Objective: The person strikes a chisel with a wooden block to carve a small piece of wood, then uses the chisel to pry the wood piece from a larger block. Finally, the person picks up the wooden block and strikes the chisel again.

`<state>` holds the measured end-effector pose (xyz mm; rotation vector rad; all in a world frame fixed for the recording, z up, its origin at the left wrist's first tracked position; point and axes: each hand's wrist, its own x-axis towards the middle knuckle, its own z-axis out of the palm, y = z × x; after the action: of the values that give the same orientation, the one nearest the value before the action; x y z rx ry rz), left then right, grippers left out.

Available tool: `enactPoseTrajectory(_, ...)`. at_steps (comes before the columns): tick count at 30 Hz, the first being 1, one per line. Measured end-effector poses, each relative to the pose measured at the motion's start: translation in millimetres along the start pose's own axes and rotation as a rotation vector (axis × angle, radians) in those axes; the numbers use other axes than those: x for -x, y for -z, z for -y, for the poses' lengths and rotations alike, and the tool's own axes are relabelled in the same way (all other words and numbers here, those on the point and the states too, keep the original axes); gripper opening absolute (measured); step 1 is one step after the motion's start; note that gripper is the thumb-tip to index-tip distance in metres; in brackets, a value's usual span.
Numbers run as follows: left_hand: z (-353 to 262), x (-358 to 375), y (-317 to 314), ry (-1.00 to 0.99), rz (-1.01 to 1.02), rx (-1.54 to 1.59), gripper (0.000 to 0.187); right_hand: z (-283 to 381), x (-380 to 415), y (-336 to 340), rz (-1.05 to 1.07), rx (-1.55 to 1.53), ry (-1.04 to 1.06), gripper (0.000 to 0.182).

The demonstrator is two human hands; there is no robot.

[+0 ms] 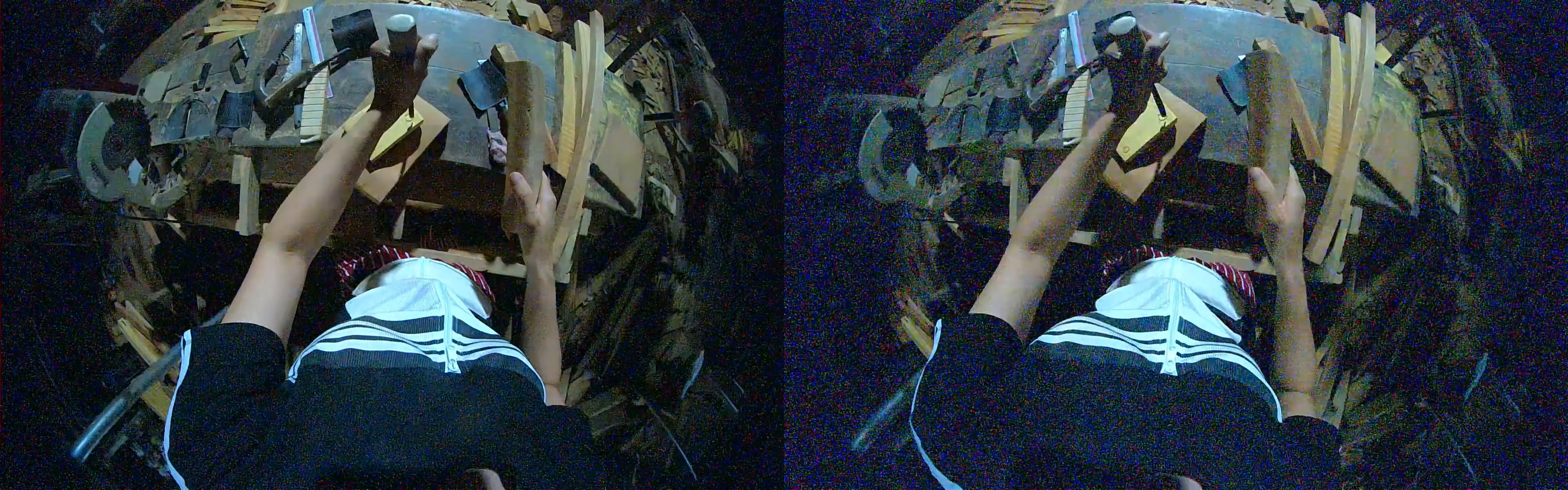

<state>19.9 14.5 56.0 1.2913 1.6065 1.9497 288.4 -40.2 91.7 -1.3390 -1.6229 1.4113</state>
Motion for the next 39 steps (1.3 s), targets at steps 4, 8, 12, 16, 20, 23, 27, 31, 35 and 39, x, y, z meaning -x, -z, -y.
enactPoseTrajectory(4, 12.5, 2.9, -7.6, -0.173, -0.061, -0.184, 0.036, -4.5, -2.7, 2.3, 0.016, 0.025, -0.023, 0.042)
enactPoseTrajectory(8, 11.9, 2.7, -6.2, -0.082, -0.015, -0.092, 0.038, -6.2, -3.4, -0.1, 0.008, 0.005, -0.027, 0.043)
enactPoseTrajectory(12, 12.0, 7.3, -5.0, -0.002, 0.016, -0.078, 0.040, -13.9, -4.2, 0.1, 0.012, 0.023, -0.056, 0.045)
enactPoseTrajectory(16, 18.4, 8.8, -9.1, -0.012, -0.003, -0.065, 0.040, -14.2, -6.0, 1.2, 0.041, 0.026, -0.072, 0.048)
enactPoseTrajectory(20, 26.0, 1.8, -9.7, -0.261, -0.110, -0.272, 0.036, -13.6, -7.2, -1.7, 0.030, 0.033, -0.038, 0.049)
enactPoseTrajectory(23, 23.5, -2.9, -10.7, -0.389, -0.196, -0.379, 0.029, -13.4, -6.0, -1.8, 0.030, 0.062, -0.025, 0.050)
enactPoseTrajectory(27, 32.1, -4.0, -25.1, -0.524, -0.466, -0.358, 0.018, -14.0, -4.9, -2.4, 0.046, 0.028, -0.049, 0.049)
enactPoseTrajectory(31, 44.1, -7.4, -23.7, -0.531, -0.458, -0.503, 0.018, -16.9, -4.7, -1.1, 0.033, 0.042, -0.046, 0.048)
enactPoseTrajectory(35, 51.8, -11.6, -16.6, -0.539, -0.447, -0.700, 0.017, -20.4, -4.7, 0.6, 0.046, 0.021, -0.071, 0.048)
enactPoseTrajectory(39, 52.9, -14.4, -13.5, -0.548, -0.429, -0.897, 0.016, -17.8, -4.8, -1.0, 0.032, 0.041, -0.048, 0.049)
